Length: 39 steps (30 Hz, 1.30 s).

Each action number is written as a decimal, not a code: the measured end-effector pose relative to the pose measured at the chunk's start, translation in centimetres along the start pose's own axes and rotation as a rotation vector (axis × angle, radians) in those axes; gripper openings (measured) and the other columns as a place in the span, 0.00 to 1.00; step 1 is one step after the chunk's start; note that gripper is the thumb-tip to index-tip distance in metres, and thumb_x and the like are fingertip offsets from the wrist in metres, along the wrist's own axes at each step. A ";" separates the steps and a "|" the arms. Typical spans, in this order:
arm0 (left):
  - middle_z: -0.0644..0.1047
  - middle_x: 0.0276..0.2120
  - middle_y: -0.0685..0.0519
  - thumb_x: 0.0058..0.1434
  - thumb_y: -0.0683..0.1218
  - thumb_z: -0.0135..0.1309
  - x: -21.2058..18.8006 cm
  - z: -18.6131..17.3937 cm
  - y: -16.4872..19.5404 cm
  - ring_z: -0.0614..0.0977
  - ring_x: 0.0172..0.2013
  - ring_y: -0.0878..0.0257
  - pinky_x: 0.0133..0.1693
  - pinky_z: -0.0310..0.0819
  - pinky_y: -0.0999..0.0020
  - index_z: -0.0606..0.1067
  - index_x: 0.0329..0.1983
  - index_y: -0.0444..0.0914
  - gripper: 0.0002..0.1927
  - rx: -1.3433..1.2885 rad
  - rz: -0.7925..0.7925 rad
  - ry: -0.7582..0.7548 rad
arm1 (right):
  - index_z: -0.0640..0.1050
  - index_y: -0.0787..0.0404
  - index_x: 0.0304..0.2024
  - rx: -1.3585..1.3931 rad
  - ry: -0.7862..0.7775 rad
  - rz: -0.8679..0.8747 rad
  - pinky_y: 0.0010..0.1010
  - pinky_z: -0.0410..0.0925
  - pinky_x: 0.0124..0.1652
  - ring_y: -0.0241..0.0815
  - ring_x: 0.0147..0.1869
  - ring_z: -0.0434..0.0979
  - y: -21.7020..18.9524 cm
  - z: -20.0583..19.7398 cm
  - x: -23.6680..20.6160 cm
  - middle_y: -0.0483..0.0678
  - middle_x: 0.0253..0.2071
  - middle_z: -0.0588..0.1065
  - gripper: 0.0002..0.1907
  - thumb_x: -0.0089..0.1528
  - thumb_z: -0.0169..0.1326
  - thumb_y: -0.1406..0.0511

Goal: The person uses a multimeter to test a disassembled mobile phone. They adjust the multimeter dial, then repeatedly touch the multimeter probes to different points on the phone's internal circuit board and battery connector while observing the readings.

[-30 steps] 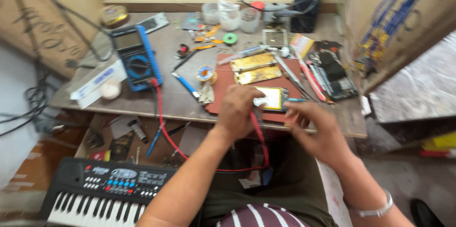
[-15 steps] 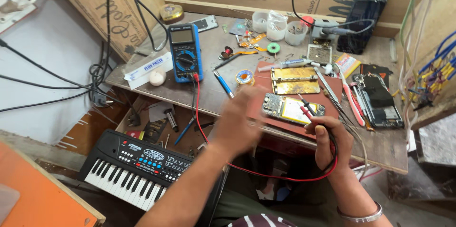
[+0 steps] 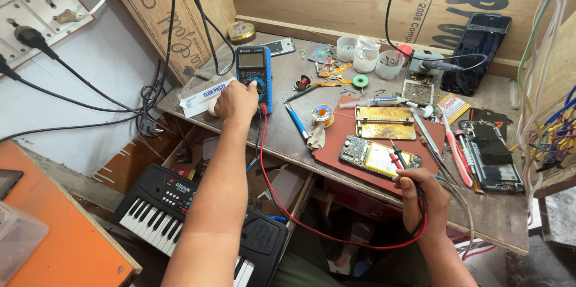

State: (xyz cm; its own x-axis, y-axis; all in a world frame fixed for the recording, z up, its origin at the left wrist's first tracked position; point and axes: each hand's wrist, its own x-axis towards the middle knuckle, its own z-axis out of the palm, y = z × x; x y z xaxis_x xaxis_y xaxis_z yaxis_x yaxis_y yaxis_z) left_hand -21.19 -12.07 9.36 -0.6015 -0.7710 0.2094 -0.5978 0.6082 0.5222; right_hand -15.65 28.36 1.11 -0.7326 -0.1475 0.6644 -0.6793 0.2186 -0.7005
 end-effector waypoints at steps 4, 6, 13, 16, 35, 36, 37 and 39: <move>0.82 0.41 0.40 0.65 0.61 0.54 -0.6 0.6 0.7 0.83 0.45 0.42 0.46 0.74 0.49 0.76 0.47 0.35 0.24 0.111 0.026 0.034 | 0.76 0.64 0.45 -0.009 -0.008 -0.010 0.27 0.71 0.39 0.37 0.37 0.80 -0.3 0.0 0.0 0.48 0.34 0.79 0.07 0.71 0.50 0.66; 0.83 0.41 0.39 0.69 0.60 0.52 -1.3 1.0 1.1 0.84 0.46 0.42 0.48 0.75 0.49 0.75 0.50 0.33 0.24 0.170 0.060 0.058 | 0.76 0.64 0.45 -0.026 -0.020 -0.016 0.27 0.71 0.39 0.38 0.36 0.80 -0.3 0.0 0.0 0.48 0.34 0.78 0.07 0.71 0.51 0.66; 0.82 0.44 0.41 0.64 0.60 0.55 -0.9 -0.3 1.7 0.83 0.48 0.44 0.48 0.75 0.50 0.77 0.47 0.34 0.25 0.106 -0.020 0.001 | 0.76 0.64 0.44 -0.038 -0.044 -0.030 0.27 0.72 0.38 0.38 0.35 0.81 -0.5 -0.1 0.0 0.48 0.34 0.78 0.06 0.70 0.51 0.67; 0.81 0.47 0.43 0.62 0.60 0.58 -0.6 -1.1 2.1 0.82 0.50 0.45 0.49 0.76 0.50 0.78 0.48 0.36 0.24 0.056 -0.095 -0.067 | 0.76 0.64 0.44 -0.040 -0.049 -0.029 0.27 0.72 0.38 0.38 0.36 0.81 -0.6 0.0 0.1 0.48 0.33 0.78 0.06 0.70 0.51 0.67; 0.81 0.39 0.43 0.65 0.52 0.59 -0.2 -1.7 0.8 0.82 0.46 0.43 0.45 0.73 0.48 0.71 0.45 0.39 0.14 0.173 0.382 -0.105 | 0.77 0.63 0.43 -0.065 -0.061 -0.012 0.27 0.72 0.37 0.38 0.35 0.82 -0.8 -0.4 0.2 0.48 0.32 0.78 0.06 0.70 0.52 0.66; 0.81 0.39 0.43 0.65 0.52 0.58 -0.2 -1.7 0.7 0.82 0.46 0.43 0.45 0.73 0.48 0.71 0.45 0.39 0.14 0.168 0.367 -0.108 | 0.77 0.64 0.43 -0.067 -0.062 -0.016 0.27 0.72 0.37 0.39 0.35 0.82 -0.8 -0.3 0.2 0.48 0.32 0.78 0.06 0.70 0.52 0.66; 0.81 0.39 0.43 0.65 0.52 0.58 -0.2 -1.7 0.6 0.82 0.46 0.43 0.45 0.73 0.48 0.71 0.45 0.39 0.14 0.156 0.352 -0.112 | 0.77 0.64 0.43 -0.071 -0.061 -0.022 0.27 0.72 0.38 0.39 0.35 0.82 -0.8 -0.3 0.2 0.48 0.32 0.78 0.06 0.70 0.52 0.66; 0.82 0.40 0.43 0.65 0.53 0.58 -0.4 -1.7 0.6 0.82 0.46 0.43 0.46 0.72 0.48 0.72 0.45 0.40 0.15 0.129 0.324 -0.123 | 0.77 0.64 0.44 -0.071 -0.059 -0.031 0.28 0.71 0.38 0.39 0.35 0.82 -0.8 -0.3 0.3 0.48 0.32 0.78 0.07 0.70 0.53 0.66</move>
State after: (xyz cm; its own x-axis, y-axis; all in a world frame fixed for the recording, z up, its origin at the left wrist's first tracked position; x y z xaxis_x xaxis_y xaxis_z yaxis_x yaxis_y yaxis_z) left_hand -20.39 -11.77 11.01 -0.8252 -0.5104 0.2420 -0.4226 0.8421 0.3349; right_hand -15.34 28.40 1.94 -0.7138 -0.2115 0.6677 -0.6987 0.2810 -0.6579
